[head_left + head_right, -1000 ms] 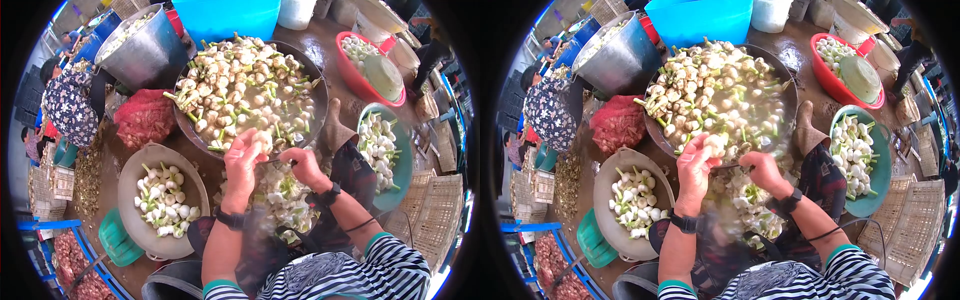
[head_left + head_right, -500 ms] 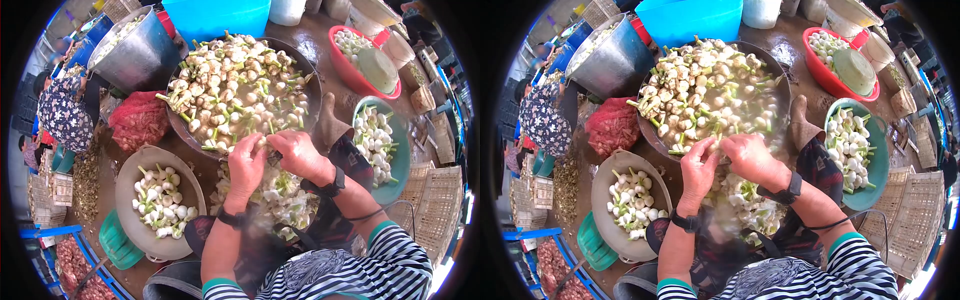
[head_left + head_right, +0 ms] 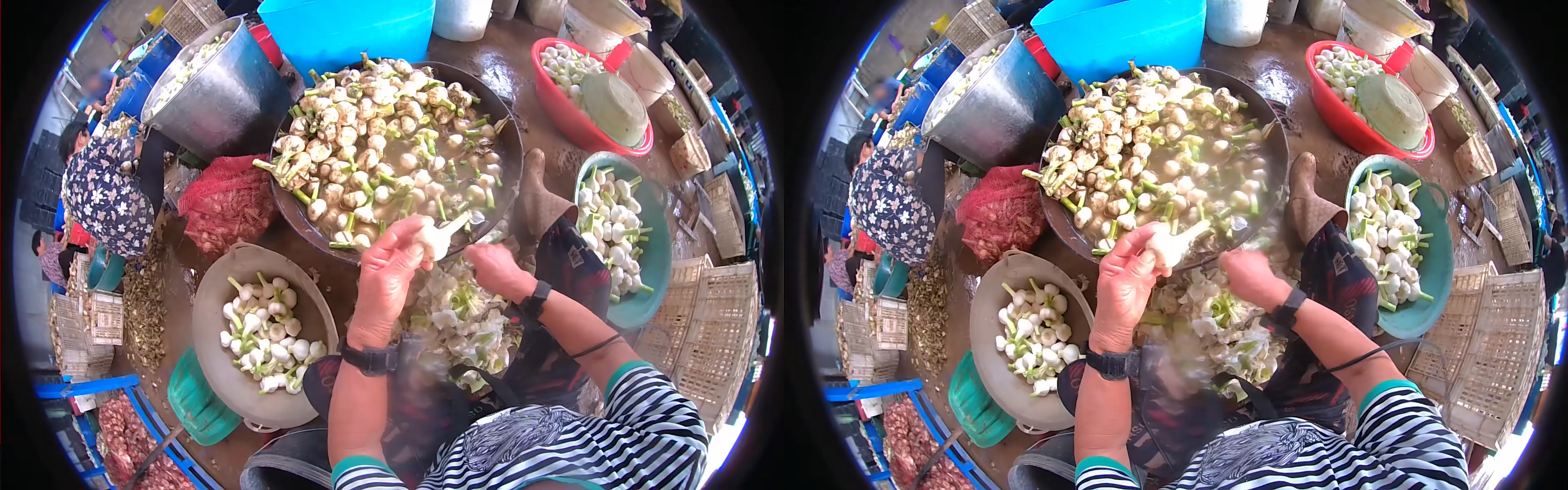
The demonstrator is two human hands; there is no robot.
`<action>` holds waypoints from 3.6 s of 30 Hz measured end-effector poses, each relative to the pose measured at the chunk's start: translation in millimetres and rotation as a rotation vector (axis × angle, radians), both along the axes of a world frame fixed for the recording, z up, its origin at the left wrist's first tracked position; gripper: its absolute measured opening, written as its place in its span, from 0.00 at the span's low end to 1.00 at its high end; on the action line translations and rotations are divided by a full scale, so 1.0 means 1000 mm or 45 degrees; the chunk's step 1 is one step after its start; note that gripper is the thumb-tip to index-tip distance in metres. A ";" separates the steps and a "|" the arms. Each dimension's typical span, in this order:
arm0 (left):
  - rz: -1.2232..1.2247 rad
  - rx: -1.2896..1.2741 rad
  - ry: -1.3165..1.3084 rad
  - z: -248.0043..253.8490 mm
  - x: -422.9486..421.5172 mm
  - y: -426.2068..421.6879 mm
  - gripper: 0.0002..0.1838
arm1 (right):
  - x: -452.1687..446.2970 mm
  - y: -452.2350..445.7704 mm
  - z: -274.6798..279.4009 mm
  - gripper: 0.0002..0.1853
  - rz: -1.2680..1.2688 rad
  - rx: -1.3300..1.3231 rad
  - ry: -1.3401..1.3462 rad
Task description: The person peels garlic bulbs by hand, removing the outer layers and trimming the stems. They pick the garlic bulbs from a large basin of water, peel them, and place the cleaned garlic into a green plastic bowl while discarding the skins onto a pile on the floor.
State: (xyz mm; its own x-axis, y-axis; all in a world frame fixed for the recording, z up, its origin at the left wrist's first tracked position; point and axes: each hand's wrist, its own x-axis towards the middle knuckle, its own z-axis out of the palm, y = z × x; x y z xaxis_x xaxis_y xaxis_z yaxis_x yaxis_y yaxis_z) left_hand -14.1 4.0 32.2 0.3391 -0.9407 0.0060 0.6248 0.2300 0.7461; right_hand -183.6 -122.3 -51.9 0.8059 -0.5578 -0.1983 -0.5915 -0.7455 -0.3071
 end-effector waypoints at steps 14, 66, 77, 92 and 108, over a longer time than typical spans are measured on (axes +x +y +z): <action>0.060 0.211 -0.171 -0.008 -0.006 -0.009 0.31 | 0.031 -0.001 0.107 0.25 0.413 -0.106 -0.794; 0.190 0.226 0.422 -0.013 0.005 -0.001 0.10 | -0.019 -0.002 0.020 0.08 0.240 0.213 0.287; 0.252 0.443 0.126 -0.008 -0.001 -0.007 0.17 | 0.051 -0.181 -0.020 0.16 -0.232 0.062 -0.093; 0.106 0.638 -0.016 -0.029 0.002 -0.018 0.13 | 0.137 -0.152 -0.046 0.15 -0.038 0.569 0.050; 0.382 0.334 -0.212 -0.007 -0.005 -0.014 0.23 | 0.044 -0.018 0.092 0.11 -0.362 1.096 -1.059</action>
